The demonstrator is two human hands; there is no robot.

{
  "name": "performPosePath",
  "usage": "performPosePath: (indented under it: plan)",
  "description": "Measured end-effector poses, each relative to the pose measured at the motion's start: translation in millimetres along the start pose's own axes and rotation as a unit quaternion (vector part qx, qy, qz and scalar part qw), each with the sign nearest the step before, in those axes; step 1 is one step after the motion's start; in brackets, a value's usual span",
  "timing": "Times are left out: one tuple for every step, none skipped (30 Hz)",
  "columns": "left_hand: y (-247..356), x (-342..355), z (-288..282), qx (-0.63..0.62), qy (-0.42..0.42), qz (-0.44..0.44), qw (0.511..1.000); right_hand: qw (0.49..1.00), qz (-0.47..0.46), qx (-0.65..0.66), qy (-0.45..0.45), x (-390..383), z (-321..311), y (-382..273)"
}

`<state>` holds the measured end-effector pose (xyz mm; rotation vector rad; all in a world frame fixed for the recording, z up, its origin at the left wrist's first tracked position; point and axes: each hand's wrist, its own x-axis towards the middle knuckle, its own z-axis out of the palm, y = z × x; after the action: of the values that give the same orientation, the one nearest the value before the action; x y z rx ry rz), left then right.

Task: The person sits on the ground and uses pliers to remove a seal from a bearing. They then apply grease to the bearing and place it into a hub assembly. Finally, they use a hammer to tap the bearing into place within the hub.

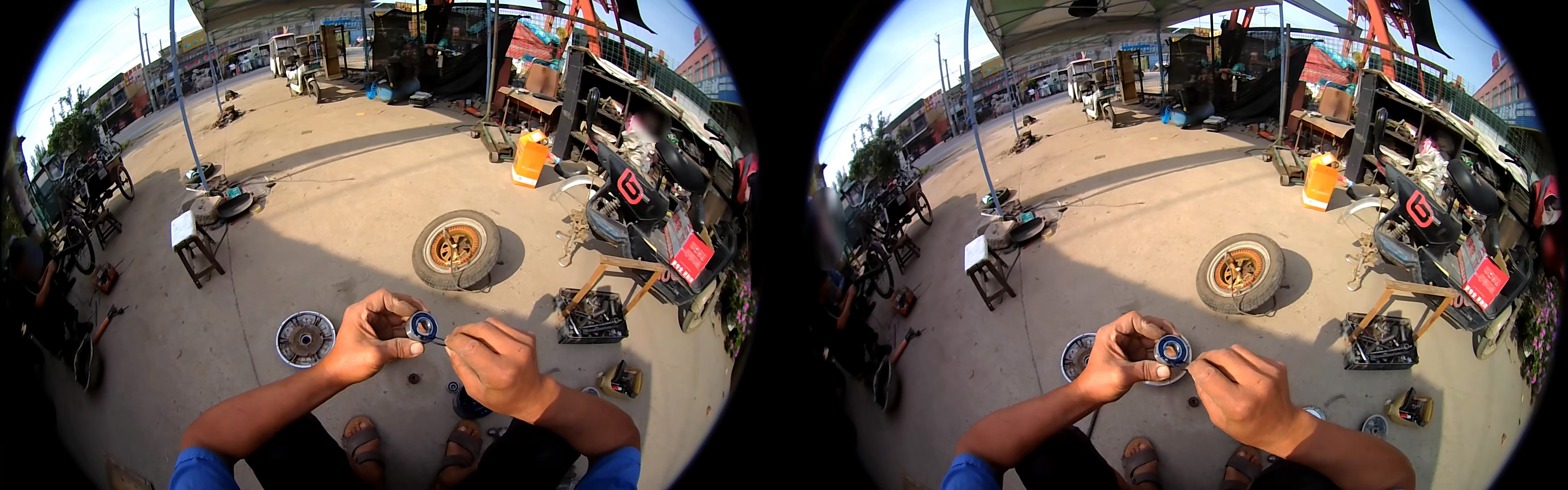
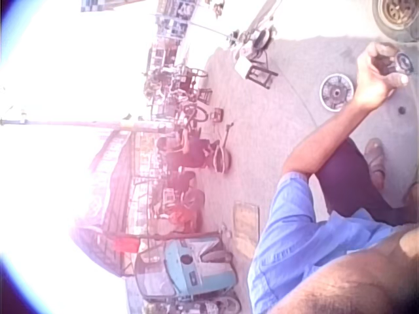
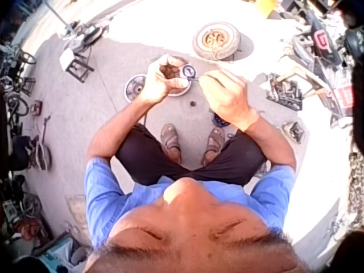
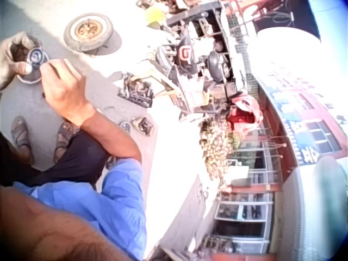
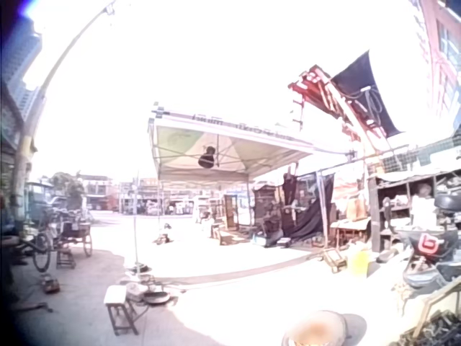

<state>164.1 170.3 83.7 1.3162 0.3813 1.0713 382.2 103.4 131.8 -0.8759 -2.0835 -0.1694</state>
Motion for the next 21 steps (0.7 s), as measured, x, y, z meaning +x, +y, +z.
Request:
performPosePath:
  plan:
    - [2, 0, 1, -0.001, 0.0, 0.001, 1.0, 1.0, 0.003, 0.018, 0.005, 0, 0, 1]
    - [3, 0, 3, -0.002, 0.001, 0.002, 1.0, 0.991, 0.09, 0.094, 0.015, -2, 2, 1]
    - [5, 1, 4, -0.01, 0.002, 0.002, 1.0, 0.97, 0.174, 0.168, 0.024, -6, 5, 1]
    - [7, 1, 6, -0.017, 0.002, 0.002, 1.0, 0.936, 0.256, 0.241, 0.033, -7, 6, 1]
    - [8, 2, 7, -0.025, 0.003, 0.001, 1.0, 0.883, 0.352, 0.311, -0.001, -6, 1, 2]
    - [8, 2, 7, -0.021, 0.007, 0.005, 1.0, 0.836, 0.393, 0.384, -0.012, -6, 1, 7]
    - [8, 1, 7, -0.018, 0.012, 0.009, 1.0, 0.781, 0.429, 0.453, -0.023, -5, 3, 12]
    - [7, 0, 7, -0.015, 0.016, 0.013, 1.0, 0.719, 0.462, 0.518, -0.034, -4, 5, 16]
    - [6, 0, 8, -0.012, 0.02, 0.018, 1.0, 0.66, 0.469, 0.584, -0.048, -2, 4, 16]
    - [6, 0, 9, -0.009, 0.024, 0.023, 0.999, 0.632, 0.459, 0.622, -0.058, -1, 4, 16]
    - [6, 0, 10, -0.006, 0.028, 0.028, 0.999, 0.602, 0.447, 0.658, -0.068, 0, 4, 16]
    - [5, 0, 10, -0.008, 0.019, 0.031, 0.999, 0.57, 0.435, 0.693, -0.078, 1, 5, 16]
    - [4, 1, 9, -0.01, 0.01, 0.034, 0.999, 0.561, 0.423, 0.707, -0.076, 1, 7, 15]
    - [3, 2, 9, -0.012, 0.001, 0.038, 0.999, 0.553, 0.412, 0.721, -0.074, 2, 9, 15]
    - [4, 2, 10, -0.012, 0.008, 0.033, 0.999, 0.544, 0.399, 0.734, -0.071, 2, 11, 15]
    - [5, 1, 13, -0.013, 0.014, 0.028, 0.999, 0.533, 0.4, 0.741, -0.075, 1, 12, 16]
    - [6, 1, 15, -0.013, 0.02, 0.023, 0.999, 0.523, 0.401, 0.748, -0.078, 0, 12, 18]
    - [5, 0, 15, -0.01, 0.018, 0.028, 0.999, 0.512, 0.402, 0.755, -0.083, -1, 13, 20]
    - [2, 0, 15, -0.007, 0.017, 0.033, 0.999, 0.508, 0.403, 0.757, -0.085, -2, 13, 21]
    - [1, -1, 15, -0.003, 0.015, 0.039, 0.999, 0.504, 0.404, 0.759, -0.087, -2, 13, 23]
    - [1, -1, 14, 0.001, 0.012, 0.033, 0.999, 0.5, 0.405, 0.76, -0.09, -3, 13, 23]
